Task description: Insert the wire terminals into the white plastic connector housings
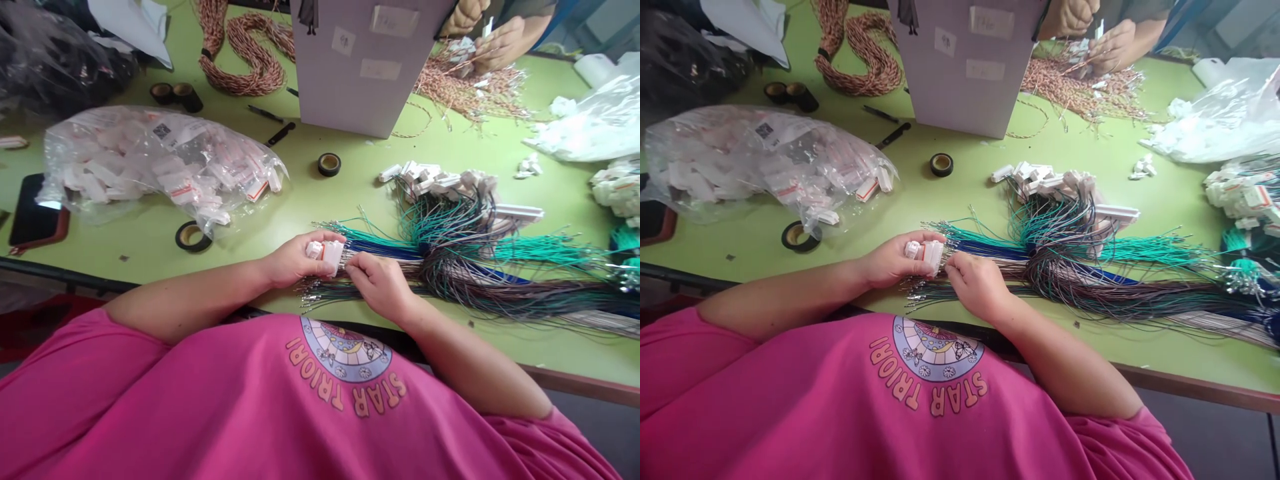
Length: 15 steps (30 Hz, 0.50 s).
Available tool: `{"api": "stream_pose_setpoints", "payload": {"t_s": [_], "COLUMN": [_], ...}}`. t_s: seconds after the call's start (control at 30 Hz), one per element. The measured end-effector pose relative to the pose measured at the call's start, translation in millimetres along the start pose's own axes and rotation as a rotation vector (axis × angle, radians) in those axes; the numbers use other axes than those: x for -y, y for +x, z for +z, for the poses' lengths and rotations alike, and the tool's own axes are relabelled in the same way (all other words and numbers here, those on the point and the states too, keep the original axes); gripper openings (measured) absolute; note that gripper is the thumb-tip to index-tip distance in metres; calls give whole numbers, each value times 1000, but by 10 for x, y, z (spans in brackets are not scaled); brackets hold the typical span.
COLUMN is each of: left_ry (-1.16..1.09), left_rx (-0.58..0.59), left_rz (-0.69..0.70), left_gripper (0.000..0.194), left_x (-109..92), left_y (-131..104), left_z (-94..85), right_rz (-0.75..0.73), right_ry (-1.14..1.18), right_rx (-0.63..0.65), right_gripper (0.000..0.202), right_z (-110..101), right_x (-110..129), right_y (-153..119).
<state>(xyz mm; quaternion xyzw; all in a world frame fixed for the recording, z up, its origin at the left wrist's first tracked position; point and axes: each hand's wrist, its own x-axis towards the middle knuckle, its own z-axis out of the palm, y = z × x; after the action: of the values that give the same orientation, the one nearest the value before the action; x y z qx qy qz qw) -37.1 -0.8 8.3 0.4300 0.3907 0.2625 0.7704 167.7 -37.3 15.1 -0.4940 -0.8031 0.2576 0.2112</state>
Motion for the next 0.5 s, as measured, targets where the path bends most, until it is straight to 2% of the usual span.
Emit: {"api": "stream_pose_setpoints", "payload": {"t_s": [0.1, 0.27, 0.4, 0.43, 0.5], "left_ry": [62, 164, 298, 348, 452], "left_rx": [31, -34, -29, -28, -24], "left_rz": [6, 30, 83, 99, 125], "left_gripper": [61, 55, 55, 54, 51], "left_x": [17, -34, -103, -122, -166], "left_y": [-9, -32, -62, -73, -98], "left_z": [19, 54, 20, 4, -31], "right_rz": [-5, 47, -42, -56, -48], "right_ry": [-34, -36, 170, 216, 212], "right_rx": [34, 118, 182, 171, 68], "right_gripper": [20, 20, 22, 21, 20], "right_z": [74, 111, -141, -233, -407], "right_x": [18, 45, -39, -89, -211], "right_y": [1, 30, 81, 96, 121]}}
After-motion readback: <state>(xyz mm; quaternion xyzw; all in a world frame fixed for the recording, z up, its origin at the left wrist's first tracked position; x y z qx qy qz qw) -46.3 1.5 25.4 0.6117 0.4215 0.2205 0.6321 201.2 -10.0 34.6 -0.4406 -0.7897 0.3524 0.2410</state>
